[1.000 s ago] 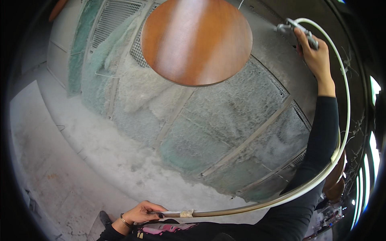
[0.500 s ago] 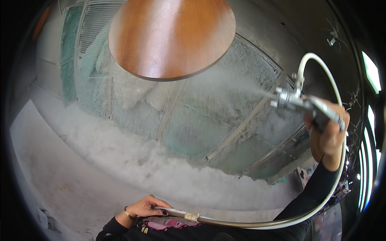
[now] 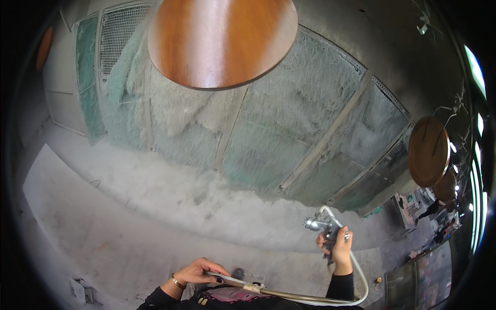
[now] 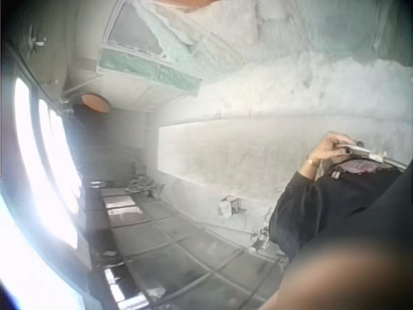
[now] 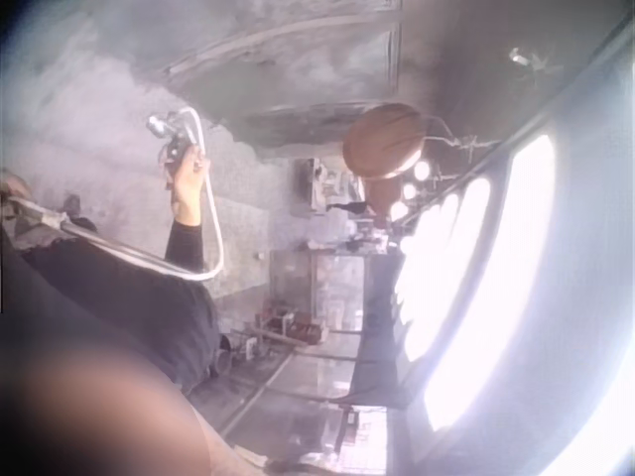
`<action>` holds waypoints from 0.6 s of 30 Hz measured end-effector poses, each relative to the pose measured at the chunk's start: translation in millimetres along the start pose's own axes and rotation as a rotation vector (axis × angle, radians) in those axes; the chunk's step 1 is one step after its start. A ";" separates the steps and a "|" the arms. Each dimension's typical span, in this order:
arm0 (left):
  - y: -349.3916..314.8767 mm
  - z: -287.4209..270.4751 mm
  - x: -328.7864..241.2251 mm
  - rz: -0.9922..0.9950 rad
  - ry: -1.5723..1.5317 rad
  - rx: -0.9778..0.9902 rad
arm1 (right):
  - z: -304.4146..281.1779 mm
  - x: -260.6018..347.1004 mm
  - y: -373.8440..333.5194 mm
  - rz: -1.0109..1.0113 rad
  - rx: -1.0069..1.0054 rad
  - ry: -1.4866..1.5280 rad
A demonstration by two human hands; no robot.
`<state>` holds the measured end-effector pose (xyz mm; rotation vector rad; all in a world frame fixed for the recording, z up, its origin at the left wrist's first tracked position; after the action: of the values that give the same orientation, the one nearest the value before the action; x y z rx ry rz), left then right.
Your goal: The person uses a spray gun to apply a light-colored coating to several large circular wooden objects hanging from hooks. They repeatedly rotate each object by hand to coat all sides, then move to the next object and repeat the process.
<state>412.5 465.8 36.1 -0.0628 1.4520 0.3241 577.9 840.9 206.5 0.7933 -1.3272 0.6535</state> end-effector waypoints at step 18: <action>220.0 205.8 54.9 -0.077 0.055 0.443 | -260.4 -109.1 -173.0 0.164 -0.758 0.535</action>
<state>559.4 734.5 41.7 0.2319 1.5429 -0.0669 852.8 953.7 60.5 -0.1086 -1.0217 0.3931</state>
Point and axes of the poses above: each hand's wrist, its own y-axis towards the middle knuckle, its own z-axis out of the palm, x = y × z, the point moved 1 cm from there along y, towards the middle knuckle, and after that the axes turned 10 degrees about y, right-handed, at the moved point
